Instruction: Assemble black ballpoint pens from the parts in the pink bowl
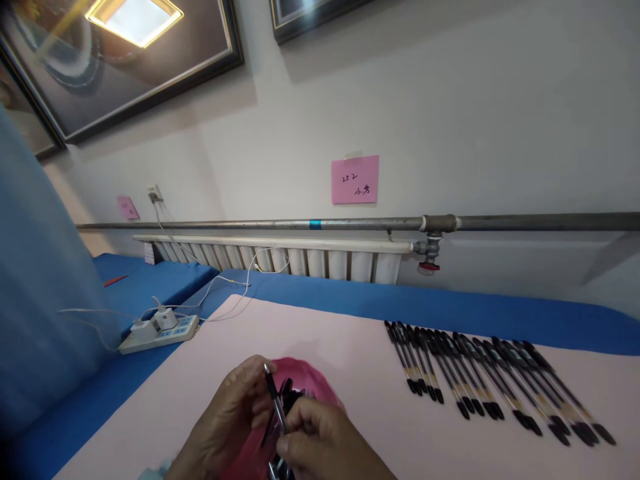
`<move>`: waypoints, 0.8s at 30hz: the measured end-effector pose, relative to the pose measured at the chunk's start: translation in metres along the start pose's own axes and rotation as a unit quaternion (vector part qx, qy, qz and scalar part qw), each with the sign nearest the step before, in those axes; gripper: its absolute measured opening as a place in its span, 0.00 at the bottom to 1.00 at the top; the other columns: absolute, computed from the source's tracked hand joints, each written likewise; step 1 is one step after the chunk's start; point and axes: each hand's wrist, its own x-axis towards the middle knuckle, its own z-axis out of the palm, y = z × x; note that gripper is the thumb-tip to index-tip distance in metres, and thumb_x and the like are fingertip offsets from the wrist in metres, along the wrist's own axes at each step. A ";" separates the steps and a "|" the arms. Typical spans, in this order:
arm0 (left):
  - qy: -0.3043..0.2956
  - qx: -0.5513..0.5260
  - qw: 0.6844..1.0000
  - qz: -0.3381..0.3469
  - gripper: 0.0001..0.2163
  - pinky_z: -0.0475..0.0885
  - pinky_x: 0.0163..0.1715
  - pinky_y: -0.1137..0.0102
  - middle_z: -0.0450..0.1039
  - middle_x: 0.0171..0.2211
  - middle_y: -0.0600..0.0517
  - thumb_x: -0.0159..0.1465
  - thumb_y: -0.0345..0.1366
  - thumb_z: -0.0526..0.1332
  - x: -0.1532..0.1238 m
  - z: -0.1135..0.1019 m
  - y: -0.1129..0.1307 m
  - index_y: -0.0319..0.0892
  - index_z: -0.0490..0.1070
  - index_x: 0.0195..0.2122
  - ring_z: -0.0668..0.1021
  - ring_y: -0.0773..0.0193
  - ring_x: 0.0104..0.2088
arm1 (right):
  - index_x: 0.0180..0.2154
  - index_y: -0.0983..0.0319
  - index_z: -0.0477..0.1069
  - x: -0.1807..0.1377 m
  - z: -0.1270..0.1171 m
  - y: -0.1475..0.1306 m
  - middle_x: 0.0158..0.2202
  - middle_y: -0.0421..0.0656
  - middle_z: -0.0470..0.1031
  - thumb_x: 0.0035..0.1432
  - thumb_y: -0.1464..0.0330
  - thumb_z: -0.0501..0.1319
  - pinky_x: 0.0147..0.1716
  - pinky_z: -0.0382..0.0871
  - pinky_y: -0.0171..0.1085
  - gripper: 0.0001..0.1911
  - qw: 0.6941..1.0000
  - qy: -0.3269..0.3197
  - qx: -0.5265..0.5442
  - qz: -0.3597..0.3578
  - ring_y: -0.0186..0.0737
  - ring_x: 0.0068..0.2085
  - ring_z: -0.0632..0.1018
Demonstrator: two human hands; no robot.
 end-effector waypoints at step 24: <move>0.106 -0.058 0.990 0.067 0.13 0.47 0.14 0.80 0.51 0.15 0.63 0.49 0.37 0.70 0.010 -0.021 0.016 0.35 0.69 0.27 0.56 0.79 0.15 | 0.21 0.60 0.60 0.004 -0.005 0.001 0.19 0.33 0.59 0.40 0.74 0.58 0.24 0.51 0.32 0.06 0.982 0.027 -0.188 0.007 0.30 0.24 0.62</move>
